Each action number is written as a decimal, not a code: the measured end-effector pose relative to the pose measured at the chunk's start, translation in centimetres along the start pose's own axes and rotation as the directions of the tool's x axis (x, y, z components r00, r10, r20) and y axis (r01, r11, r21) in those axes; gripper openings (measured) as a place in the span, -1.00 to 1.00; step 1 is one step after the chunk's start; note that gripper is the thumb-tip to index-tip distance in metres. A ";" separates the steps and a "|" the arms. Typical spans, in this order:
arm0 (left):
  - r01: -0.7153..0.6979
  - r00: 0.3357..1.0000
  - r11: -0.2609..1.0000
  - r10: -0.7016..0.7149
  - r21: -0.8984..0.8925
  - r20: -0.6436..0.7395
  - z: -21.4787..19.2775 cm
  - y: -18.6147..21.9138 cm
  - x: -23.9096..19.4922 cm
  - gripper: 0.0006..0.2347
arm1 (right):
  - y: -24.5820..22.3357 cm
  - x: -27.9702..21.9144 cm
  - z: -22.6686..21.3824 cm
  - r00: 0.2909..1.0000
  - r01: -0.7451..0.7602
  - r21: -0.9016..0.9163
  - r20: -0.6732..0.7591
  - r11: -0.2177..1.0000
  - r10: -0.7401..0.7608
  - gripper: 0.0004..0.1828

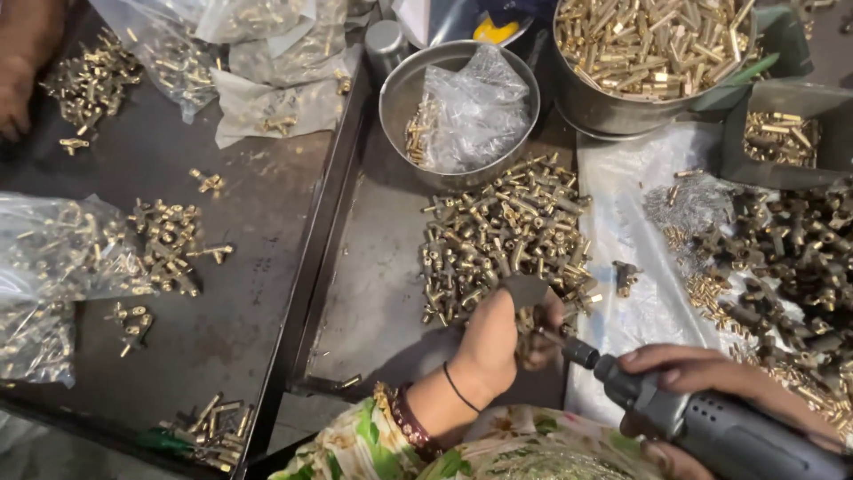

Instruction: Assembling small brass metal parts using a power tool.

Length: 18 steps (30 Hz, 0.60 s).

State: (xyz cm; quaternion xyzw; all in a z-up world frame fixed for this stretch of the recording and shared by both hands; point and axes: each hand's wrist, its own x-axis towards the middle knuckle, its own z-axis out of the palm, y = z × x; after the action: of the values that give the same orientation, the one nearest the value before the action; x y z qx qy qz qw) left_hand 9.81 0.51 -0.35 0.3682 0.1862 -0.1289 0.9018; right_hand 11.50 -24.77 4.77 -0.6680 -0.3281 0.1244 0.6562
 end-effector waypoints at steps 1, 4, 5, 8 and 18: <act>0.025 1.000 0.999 -0.024 0.044 -0.015 0.5 0.4 -0.2 -0.67 | -0.1 0.2 0.2 0.993 0.116 -0.155 0.035 0.981 -0.112 -0.48; 0.016 1.000 1.000 -0.016 -0.005 -0.019 0.4 -0.2 -0.2 -0.67 | 0.7 -0.3 -0.9 0.993 0.087 -0.124 0.088 0.988 -0.076 -0.48; 0.013 1.000 1.000 -0.013 -0.010 -0.016 0.9 0.1 -0.3 -0.67 | 1.4 -0.3 -2.2 0.993 0.088 -0.128 0.092 0.988 -0.076 -0.48; 0.060 0.994 0.998 -0.057 0.028 -0.094 1.8 1.0 -0.5 -0.65 | 2.9 -0.7 -3.6 0.948 -0.085 0.184 0.319 0.979 0.023 -0.54; 0.004 0.999 0.998 -0.001 0.056 -0.048 1.5 0.6 0.4 -0.69 | 1.8 0.3 -3.5 0.950 0.062 0.030 0.306 0.998 -0.068 -0.60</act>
State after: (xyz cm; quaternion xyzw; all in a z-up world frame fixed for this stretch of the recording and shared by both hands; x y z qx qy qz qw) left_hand 10.76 -0.21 0.80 0.3960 0.2046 -0.1263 0.8862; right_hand 14.35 -27.25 3.52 -0.6229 -0.4466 0.2084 0.6076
